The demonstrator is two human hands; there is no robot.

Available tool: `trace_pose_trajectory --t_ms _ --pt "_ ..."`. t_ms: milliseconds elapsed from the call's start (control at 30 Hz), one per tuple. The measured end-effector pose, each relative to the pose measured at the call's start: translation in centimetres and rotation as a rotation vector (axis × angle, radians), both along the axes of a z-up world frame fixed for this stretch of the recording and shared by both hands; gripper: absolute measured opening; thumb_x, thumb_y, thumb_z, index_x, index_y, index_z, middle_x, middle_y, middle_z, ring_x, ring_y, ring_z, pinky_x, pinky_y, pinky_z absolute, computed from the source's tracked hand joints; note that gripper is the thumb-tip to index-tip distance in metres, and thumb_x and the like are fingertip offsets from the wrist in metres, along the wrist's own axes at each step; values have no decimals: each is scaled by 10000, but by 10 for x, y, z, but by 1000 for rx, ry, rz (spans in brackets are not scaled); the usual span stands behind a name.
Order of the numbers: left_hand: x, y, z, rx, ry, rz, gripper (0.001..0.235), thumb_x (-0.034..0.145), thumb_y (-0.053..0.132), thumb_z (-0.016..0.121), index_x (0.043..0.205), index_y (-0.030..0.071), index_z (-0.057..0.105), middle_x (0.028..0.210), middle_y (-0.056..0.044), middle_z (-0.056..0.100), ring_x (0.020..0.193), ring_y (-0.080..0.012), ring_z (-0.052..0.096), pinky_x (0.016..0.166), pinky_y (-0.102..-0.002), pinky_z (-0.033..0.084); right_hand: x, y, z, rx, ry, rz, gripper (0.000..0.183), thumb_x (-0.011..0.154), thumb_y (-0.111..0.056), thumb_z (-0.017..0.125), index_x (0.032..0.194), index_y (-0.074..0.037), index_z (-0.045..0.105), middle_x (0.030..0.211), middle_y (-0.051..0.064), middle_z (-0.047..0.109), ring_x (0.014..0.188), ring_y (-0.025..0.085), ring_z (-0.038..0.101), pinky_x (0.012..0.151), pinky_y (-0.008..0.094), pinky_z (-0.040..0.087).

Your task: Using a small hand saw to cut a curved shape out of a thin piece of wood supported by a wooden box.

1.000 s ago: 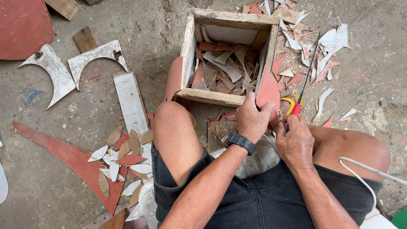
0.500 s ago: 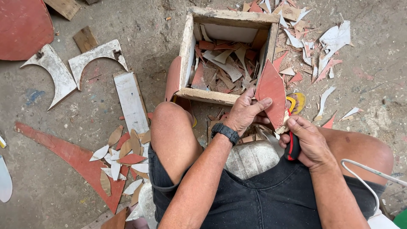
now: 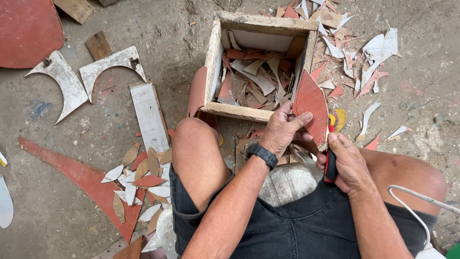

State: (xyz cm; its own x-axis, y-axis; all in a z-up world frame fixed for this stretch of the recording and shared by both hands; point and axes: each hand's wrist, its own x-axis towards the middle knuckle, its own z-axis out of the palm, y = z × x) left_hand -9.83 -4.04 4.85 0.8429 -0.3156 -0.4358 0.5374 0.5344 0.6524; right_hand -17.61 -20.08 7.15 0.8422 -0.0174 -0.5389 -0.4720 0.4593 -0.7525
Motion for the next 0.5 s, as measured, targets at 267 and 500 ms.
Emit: trace_pose_trajectory --t_ms 267,500 --pt "-9 -11 20 66 26 207 214 951 158 760 1087 106 603 841 -86 686 692 -188 721 618 -350 687 3 -3 -20 -191 -20 -198 123 1104 -233 621 1104 -111 604 824 14 437 635 155 640 573 306 571" --pt "-15 -17 5 -99 99 171 234 985 185 739 1138 114 578 878 -99 686 708 -209 741 665 -355 696 0 -7 -15 66 -75 -249 109 1100 -238 609 1088 -130 619 829 58 521 642 162 572 638 333 522"
